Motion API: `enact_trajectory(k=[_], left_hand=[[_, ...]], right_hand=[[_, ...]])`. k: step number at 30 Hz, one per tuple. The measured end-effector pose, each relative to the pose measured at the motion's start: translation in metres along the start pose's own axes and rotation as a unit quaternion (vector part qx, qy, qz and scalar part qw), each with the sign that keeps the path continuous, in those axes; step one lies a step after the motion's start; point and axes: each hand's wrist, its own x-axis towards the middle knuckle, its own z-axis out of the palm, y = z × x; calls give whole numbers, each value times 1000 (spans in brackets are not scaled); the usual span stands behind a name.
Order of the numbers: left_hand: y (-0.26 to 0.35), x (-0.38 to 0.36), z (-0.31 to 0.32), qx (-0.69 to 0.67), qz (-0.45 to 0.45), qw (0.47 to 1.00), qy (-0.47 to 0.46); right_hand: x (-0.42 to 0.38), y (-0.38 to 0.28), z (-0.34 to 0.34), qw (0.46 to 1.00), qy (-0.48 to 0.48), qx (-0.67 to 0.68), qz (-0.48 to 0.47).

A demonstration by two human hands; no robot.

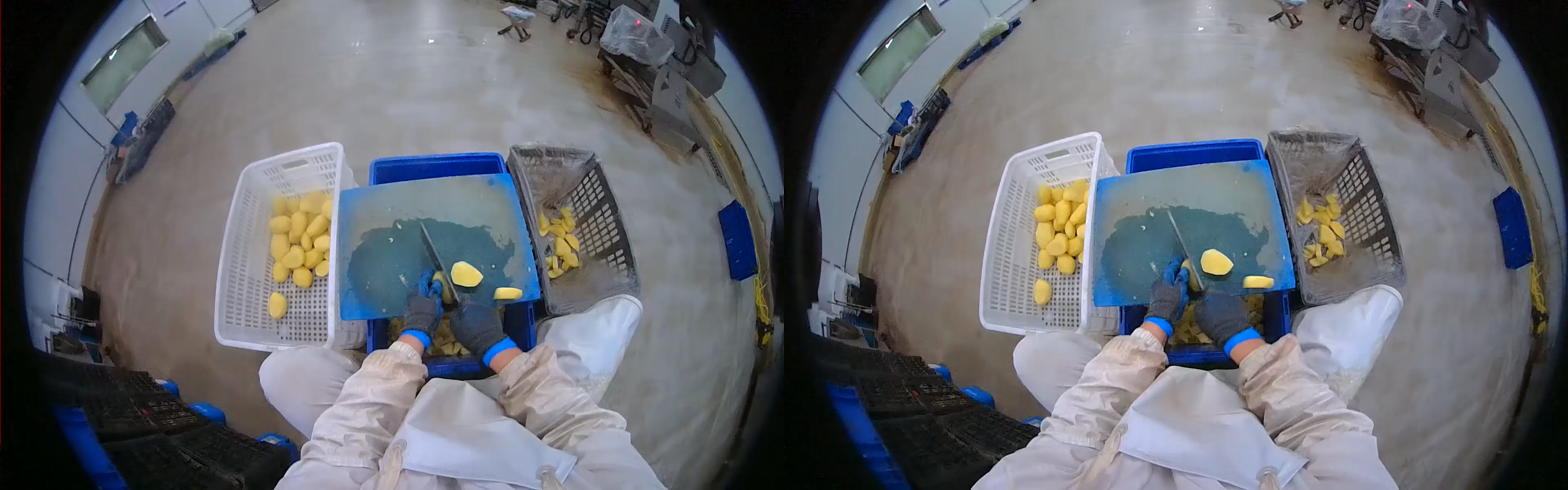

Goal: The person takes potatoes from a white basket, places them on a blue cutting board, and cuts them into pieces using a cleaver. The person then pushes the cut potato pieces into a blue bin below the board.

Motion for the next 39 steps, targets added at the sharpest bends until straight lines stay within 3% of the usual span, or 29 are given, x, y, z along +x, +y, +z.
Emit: enact_trajectory(k=[1,3,5,8,12,13,15,18,19,20,21,23,24,25,27,28,29,30,31,33,35,37,39], left_hand=[[-4,0,-3,2,2,1000,-3],[-16,-12,-1,-87,7,996,35],[-17,-12,-1,-141,-7,990,11],[10,-8,-11,-168,-24,985,-31],[-4,-2,-21,-82,30,996,25],[-18,5,-21,-34,49,997,47],[-26,11,-20,13,81,994,72],[-17,16,-20,91,71,989,89],[-20,21,-16,178,93,976,81],[-23,25,-11,264,113,955,72],[-21,29,-8,264,111,955,73],[-23,33,-19,257,70,964,18],[-31,37,-25,191,65,979,5],[-38,36,-32,200,56,978,16],[-52,35,-44,45,67,997,-18],[-58,34,-46,98,118,988,-5],[-64,34,-47,99,116,988,-3],[-57,33,-49,171,172,970,-9],[-49,32,-48,242,228,943,-16],[-31,33,-44,278,218,935,-43],[-11,28,-36,312,208,925,-69],[11,22,-25,394,232,890,-4],[33,22,-5,325,283,902,-32]], right_hand=[[-4,-1,8,1000,25,18,5],[-16,-2,12,999,-28,1,36],[-25,-6,-2,999,5,28,-23],[-20,7,7,997,16,73,18],[-13,10,17,979,18,201,3],[-12,5,10,979,21,204,6],[-14,-2,-4,971,-71,221,60],[-19,17,8,982,-78,167,34],[-24,25,5,982,-78,168,36],[-30,36,0,988,-41,147,22],[-38,48,-5,992,-6,125,6],[-61,57,-50,978,136,-54,-148],[-64,63,-54,973,131,190,-25],[-67,71,-55,897,108,417,103],[-74,89,-58,891,145,414,114],[-72,88,-58,891,141,418,111],[-73,87,-62,861,149,461,152],[-73,86,-65,828,158,502,193],[-73,89,-61,828,159,502,194],[-71,100,-48,879,149,408,197],[-70,97,-44,881,166,409,173],[-69,90,-45,882,185,407,150],[-70,83,-58,859,232,423,173]])
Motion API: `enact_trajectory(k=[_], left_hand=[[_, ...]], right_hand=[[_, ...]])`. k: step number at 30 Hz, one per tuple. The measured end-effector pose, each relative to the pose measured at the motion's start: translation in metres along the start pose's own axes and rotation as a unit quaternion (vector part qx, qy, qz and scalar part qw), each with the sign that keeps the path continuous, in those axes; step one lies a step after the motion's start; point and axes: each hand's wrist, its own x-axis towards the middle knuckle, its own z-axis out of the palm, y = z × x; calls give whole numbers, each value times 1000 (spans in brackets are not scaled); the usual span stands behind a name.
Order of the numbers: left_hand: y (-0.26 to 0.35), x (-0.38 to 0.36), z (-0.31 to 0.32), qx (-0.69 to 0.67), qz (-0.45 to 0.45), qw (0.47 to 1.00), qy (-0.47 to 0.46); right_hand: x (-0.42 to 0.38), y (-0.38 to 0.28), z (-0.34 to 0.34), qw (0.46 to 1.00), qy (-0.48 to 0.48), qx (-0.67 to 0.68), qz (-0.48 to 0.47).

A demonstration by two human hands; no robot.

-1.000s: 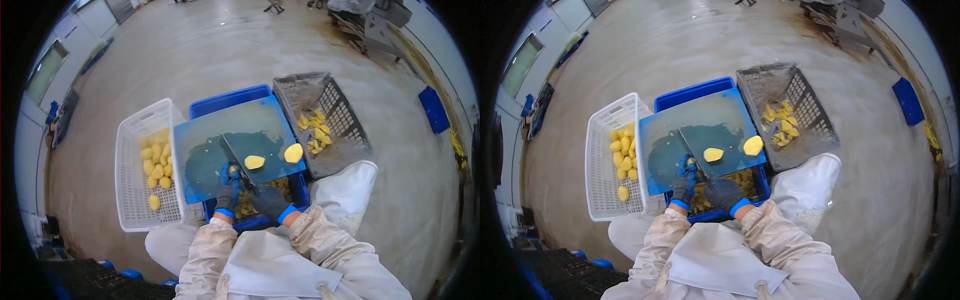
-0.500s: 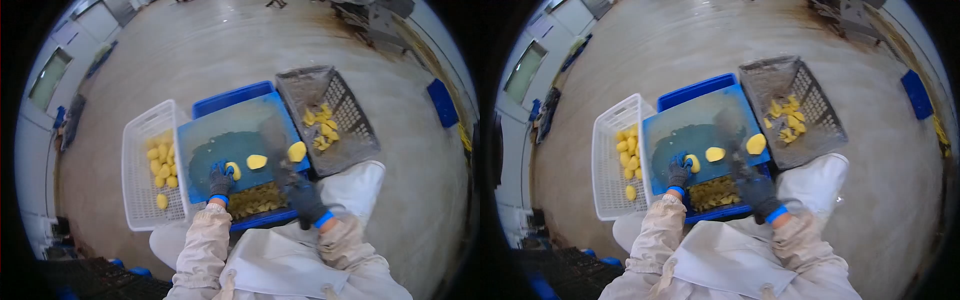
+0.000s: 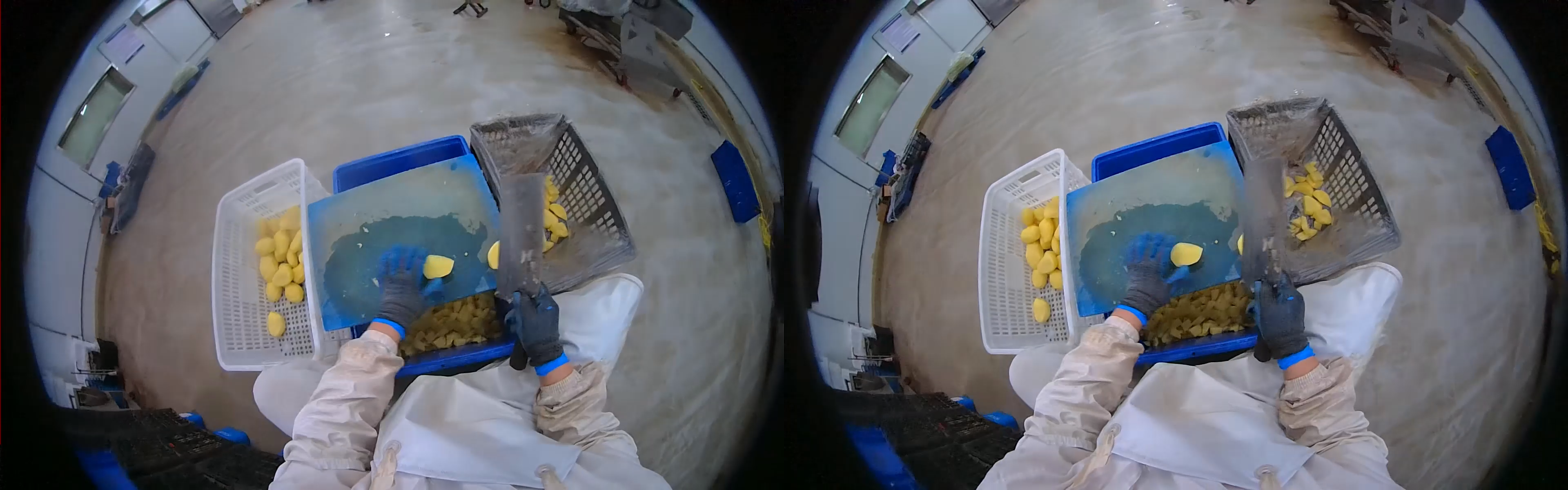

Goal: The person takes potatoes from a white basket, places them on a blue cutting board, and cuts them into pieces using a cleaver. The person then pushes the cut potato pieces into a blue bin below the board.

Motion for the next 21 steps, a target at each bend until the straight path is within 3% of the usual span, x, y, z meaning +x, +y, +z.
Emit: enact_trajectory(k=[1,3,7,12,16,18,20,21], left_hand=[[13,7,5,-69,52,996,7],[47,23,24,-23,157,986,43],[112,67,37,-140,146,979,-22],[142,92,54,-48,99,981,-158],[130,77,60,9,107,981,-160],[98,57,52,-74,104,992,21],[63,37,-4,-143,-62,985,68],[31,24,-3,-107,-116,983,98]], right_hand=[[1,-4,-4,1000,3,-3,-1],[4,-11,-12,985,65,142,68],[9,-17,-21,965,154,209,40],[14,-4,-24,971,144,186,39],[18,0,-23,969,134,201,42],[15,-15,-21,968,135,200,76],[20,4,-20,972,147,180,46],[19,9,-20,978,146,148,23]])
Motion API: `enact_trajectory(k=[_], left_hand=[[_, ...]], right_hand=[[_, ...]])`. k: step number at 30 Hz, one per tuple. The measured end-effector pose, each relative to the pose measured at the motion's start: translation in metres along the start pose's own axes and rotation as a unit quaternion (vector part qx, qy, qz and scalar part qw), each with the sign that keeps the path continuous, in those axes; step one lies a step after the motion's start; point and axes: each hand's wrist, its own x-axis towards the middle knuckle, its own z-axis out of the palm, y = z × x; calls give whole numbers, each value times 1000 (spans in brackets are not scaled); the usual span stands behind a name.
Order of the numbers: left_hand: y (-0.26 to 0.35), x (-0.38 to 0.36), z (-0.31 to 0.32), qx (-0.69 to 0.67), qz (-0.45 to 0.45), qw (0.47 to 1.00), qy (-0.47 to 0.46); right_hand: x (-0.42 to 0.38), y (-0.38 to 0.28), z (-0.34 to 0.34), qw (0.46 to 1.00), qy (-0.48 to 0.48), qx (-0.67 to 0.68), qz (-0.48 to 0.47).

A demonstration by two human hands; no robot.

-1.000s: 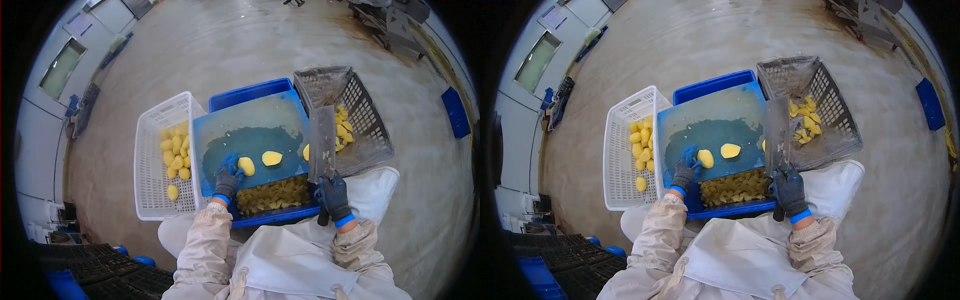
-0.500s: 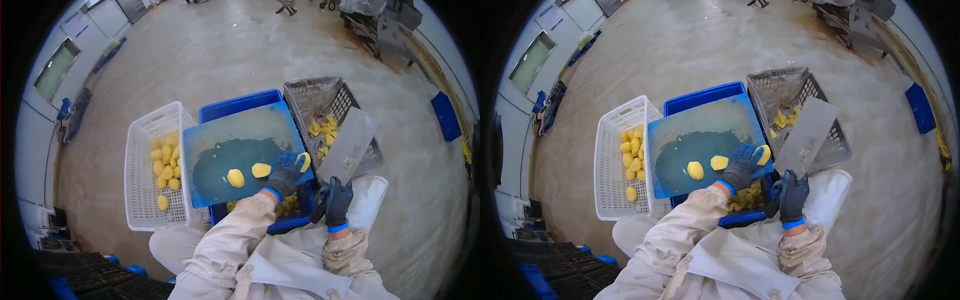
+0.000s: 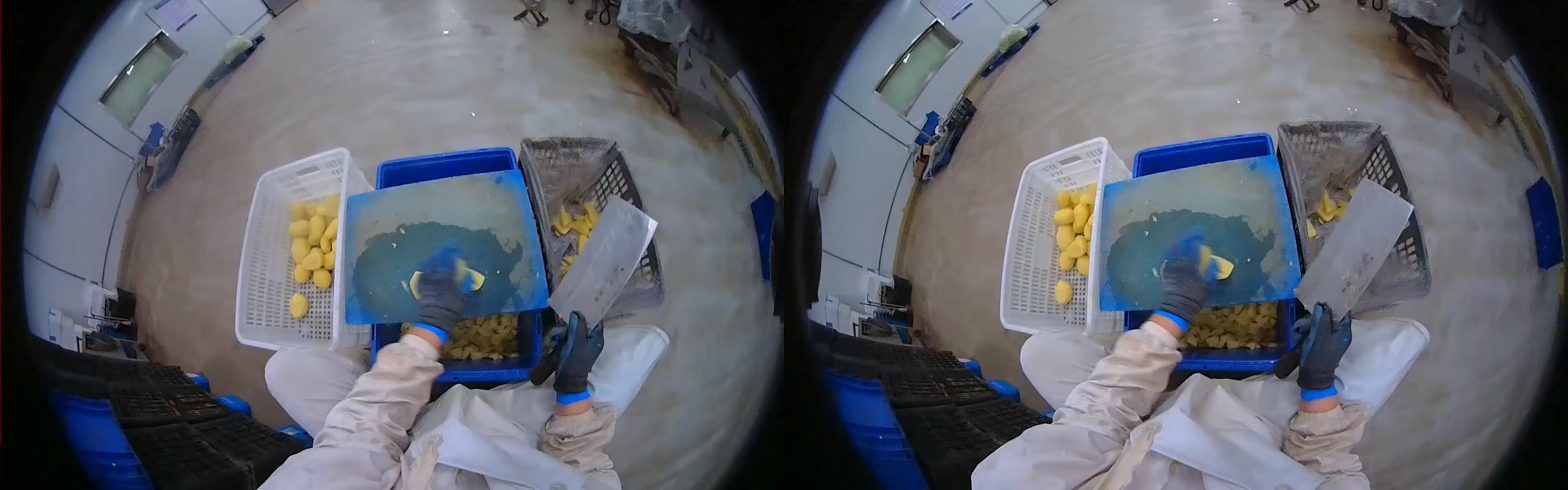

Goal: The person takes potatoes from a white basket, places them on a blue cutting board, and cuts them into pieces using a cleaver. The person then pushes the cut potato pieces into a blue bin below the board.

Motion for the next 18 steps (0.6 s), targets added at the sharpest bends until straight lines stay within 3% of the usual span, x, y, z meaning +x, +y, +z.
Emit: enact_trajectory(k=[2,4,6,7,9,12,16,18], left_hand=[[-70,-10,-3,69,-89,993,31],[-96,-19,-18,99,-128,987,21],[-98,-22,-32,255,-19,966,37],[-87,-20,-41,254,-17,966,40],[-65,-26,-48,111,121,974,-153],[-55,-45,-24,221,139,945,-197],[-63,-76,11,249,110,945,-181],[-72,-83,6,220,147,942,-206]], right_hand=[[-4,0,2,999,-10,-30,-28],[-9,-8,8,996,-47,46,51],[-12,-12,14,997,-53,50,40],[-14,-12,16,996,-59,53,36],[-13,-6,14,996,-72,26,42],[-16,-2,18,994,-97,-5,45],[-17,7,22,994,-110,13,21],[-16,12,21,992,-125,-3,14]])
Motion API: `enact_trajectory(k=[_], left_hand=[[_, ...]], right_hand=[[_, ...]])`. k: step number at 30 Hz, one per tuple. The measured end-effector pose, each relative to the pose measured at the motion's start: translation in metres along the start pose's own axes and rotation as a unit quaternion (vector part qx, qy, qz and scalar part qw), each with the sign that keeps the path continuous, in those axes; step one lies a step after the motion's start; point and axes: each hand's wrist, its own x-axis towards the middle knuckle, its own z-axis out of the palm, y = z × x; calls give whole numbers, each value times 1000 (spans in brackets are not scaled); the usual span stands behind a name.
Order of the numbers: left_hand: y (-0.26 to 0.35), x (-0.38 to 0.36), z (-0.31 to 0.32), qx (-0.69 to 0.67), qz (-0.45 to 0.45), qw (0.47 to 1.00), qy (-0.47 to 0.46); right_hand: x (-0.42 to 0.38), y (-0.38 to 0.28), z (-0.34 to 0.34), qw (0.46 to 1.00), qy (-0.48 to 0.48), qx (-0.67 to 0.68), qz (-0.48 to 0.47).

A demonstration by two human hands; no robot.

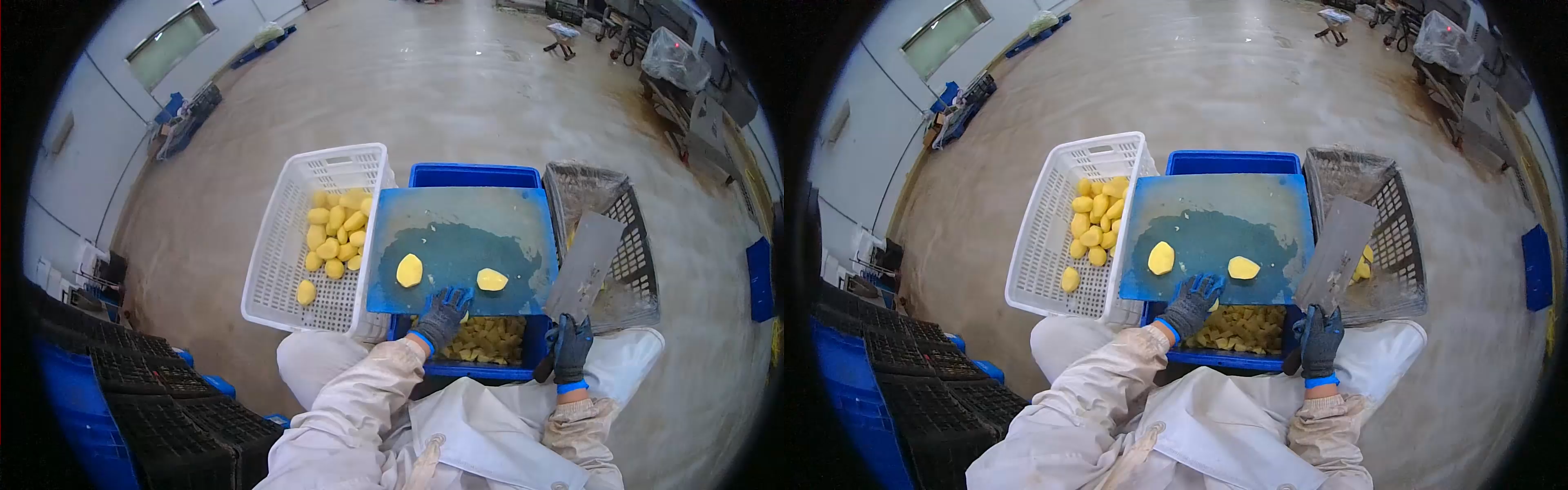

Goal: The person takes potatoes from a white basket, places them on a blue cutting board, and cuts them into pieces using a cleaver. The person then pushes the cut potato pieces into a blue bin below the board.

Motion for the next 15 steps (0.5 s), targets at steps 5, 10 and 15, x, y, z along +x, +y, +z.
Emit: enact_trajectory(k=[5,10,15], left_hand=[[-71,2,-55,-81,101,989,66],[-144,19,-62,1,157,984,81],[-164,23,-71,102,271,955,-66]], right_hand=[[-6,-3,6,999,-23,-41,0],[19,54,-13,956,-36,-246,-155],[2,16,9,991,-39,-115,-60]])
